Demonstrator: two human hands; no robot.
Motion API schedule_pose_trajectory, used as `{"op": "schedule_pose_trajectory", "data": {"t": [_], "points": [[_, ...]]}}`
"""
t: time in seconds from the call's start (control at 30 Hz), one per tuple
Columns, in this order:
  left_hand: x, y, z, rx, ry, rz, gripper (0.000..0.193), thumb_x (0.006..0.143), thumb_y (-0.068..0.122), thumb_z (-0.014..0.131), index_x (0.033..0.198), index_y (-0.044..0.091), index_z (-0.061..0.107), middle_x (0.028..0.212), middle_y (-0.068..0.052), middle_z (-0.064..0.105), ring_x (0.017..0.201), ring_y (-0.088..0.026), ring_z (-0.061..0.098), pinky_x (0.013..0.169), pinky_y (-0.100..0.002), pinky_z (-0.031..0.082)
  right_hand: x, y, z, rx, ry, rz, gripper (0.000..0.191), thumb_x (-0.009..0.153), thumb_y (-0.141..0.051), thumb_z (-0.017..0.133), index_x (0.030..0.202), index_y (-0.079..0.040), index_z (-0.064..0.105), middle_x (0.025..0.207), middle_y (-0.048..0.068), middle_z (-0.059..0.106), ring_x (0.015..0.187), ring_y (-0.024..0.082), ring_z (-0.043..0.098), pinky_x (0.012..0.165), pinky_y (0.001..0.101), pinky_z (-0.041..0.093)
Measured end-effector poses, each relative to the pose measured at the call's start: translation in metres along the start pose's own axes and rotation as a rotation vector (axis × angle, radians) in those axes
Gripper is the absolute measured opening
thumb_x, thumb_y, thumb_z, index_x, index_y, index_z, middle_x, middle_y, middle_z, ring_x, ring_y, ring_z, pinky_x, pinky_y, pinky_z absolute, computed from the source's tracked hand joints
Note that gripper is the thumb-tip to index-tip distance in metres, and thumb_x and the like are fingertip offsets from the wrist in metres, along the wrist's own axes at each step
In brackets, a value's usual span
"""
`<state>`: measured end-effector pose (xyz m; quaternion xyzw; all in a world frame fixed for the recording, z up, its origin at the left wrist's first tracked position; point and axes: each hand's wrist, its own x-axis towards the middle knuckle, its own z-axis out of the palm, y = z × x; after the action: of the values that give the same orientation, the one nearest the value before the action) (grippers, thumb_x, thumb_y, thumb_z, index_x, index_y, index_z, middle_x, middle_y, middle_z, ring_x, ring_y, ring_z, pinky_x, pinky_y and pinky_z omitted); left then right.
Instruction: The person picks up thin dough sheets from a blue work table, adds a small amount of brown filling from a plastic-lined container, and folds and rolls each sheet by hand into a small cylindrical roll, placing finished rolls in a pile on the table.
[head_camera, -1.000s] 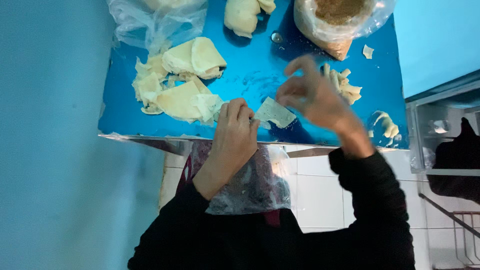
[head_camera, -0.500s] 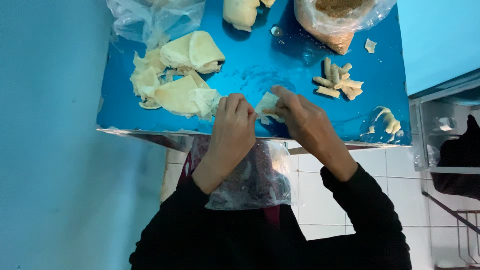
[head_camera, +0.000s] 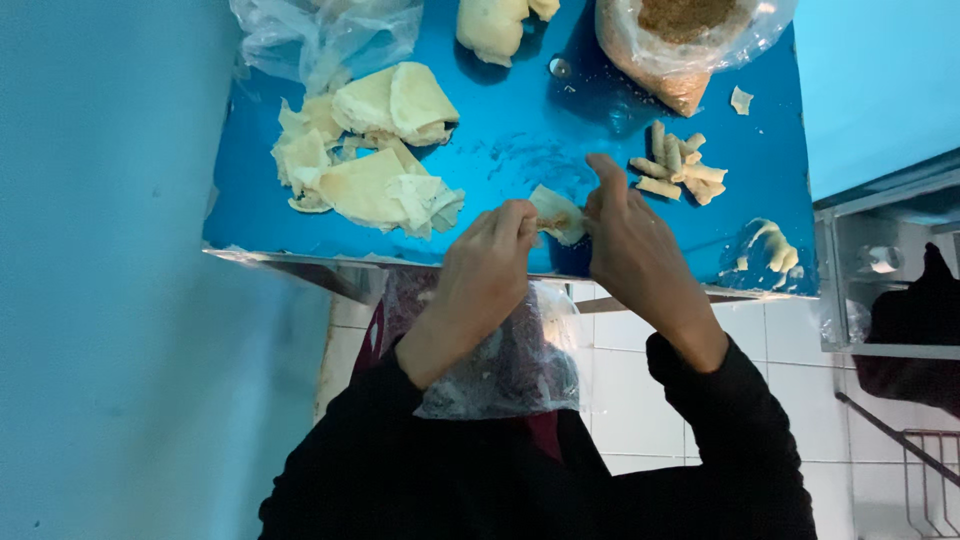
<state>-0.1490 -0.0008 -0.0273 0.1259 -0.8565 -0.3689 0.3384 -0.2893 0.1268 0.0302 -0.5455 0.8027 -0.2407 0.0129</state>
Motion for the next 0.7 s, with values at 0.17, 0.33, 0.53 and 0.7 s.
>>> {"op": "schedule_pose_trajectory", "data": {"t": [0.17,0.33,0.53,0.7], "points": [[-0.005,-0.003,0.002,-0.057,0.002,0.094,0.027,0.093,-0.004,0.059,0.120,0.002,0.061,0.113,-0.015,0.069,0.105,-0.035,0.066,0.087,-0.044,0.055,0.000,0.000,-0.006,0.191,-0.061,0.017,0.061,0.092,0.012,0.058,0.146,0.000,0.031,0.106,0.022,0.069,0.098,0.037,0.072,0.079,0.0473,0.057],[-0.001,-0.011,0.003,0.121,-0.065,0.239,0.040,0.080,-0.008,0.060,0.118,0.002,0.065,0.122,-0.013,0.068,0.112,-0.032,0.061,0.094,-0.043,0.052,0.004,-0.004,-0.005,0.161,-0.088,-0.056,0.058,0.097,0.011,0.054,0.148,-0.001,0.030,0.119,0.023,0.073,0.110,0.036,0.073,0.090,0.0442,0.060],[0.015,-0.025,0.004,0.371,-0.126,0.403,0.016,0.084,0.003,0.066,0.099,0.003,0.060,0.098,-0.012,0.062,0.097,-0.030,0.060,0.084,-0.042,0.050,0.001,0.000,-0.016,0.221,-0.223,-0.078,0.077,0.086,0.001,0.071,0.151,-0.005,0.030,0.123,0.017,0.074,0.110,0.041,0.068,0.081,0.0487,0.056],[0.026,-0.030,0.015,0.361,-0.104,0.331,0.013,0.086,0.005,0.066,0.098,0.004,0.060,0.092,-0.012,0.062,0.093,-0.031,0.061,0.079,-0.044,0.049,0.016,0.009,-0.007,-0.019,-0.132,-0.230,0.077,0.091,-0.005,0.074,0.154,-0.013,0.031,0.113,0.014,0.076,0.109,0.037,0.071,0.084,0.0463,0.056]]}}
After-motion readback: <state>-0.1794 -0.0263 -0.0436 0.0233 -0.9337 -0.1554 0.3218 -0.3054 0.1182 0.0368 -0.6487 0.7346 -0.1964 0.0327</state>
